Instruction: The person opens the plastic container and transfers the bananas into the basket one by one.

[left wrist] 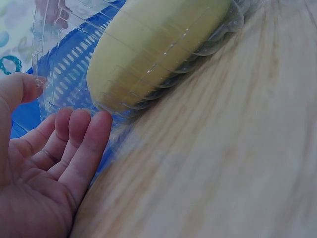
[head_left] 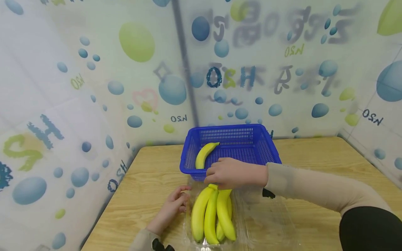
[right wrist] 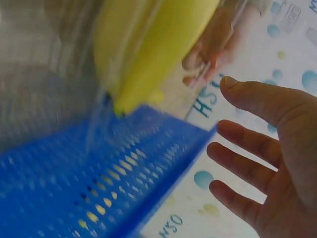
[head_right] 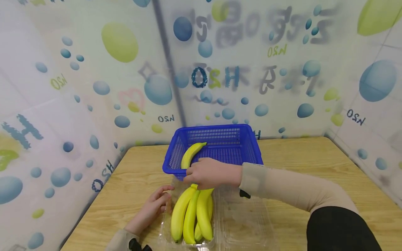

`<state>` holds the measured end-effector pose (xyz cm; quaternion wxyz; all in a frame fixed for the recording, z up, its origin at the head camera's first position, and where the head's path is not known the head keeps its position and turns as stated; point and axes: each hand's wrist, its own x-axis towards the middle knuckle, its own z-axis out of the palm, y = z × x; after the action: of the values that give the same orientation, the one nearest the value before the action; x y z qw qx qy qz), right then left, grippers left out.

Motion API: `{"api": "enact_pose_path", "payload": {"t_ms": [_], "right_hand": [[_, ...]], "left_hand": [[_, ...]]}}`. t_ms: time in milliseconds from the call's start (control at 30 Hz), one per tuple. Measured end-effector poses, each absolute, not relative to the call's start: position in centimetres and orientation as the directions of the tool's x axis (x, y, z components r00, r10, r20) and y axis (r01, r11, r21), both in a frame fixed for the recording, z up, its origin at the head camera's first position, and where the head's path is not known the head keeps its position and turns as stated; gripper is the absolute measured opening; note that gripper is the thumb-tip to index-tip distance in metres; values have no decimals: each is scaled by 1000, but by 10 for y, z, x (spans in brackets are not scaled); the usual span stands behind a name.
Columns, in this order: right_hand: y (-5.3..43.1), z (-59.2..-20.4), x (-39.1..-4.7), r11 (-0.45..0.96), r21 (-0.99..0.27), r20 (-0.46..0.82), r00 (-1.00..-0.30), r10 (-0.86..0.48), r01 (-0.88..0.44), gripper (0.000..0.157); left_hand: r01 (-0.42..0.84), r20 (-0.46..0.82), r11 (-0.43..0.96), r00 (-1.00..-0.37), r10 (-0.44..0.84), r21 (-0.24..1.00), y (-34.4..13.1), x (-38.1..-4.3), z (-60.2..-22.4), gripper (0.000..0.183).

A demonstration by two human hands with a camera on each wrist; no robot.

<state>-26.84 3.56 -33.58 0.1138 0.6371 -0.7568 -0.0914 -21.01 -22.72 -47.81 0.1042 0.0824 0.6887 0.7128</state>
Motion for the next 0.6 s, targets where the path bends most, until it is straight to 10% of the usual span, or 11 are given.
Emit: {"api": "enact_pose_path", "payload": {"t_ms": [600], "right_hand": [[44, -362, -244, 4, 146, -141, -24, -990, -989, 44]], "left_hand": [[-28, -24, -10, -964, 264, 1000, -226, -209, -476, 43]]}}
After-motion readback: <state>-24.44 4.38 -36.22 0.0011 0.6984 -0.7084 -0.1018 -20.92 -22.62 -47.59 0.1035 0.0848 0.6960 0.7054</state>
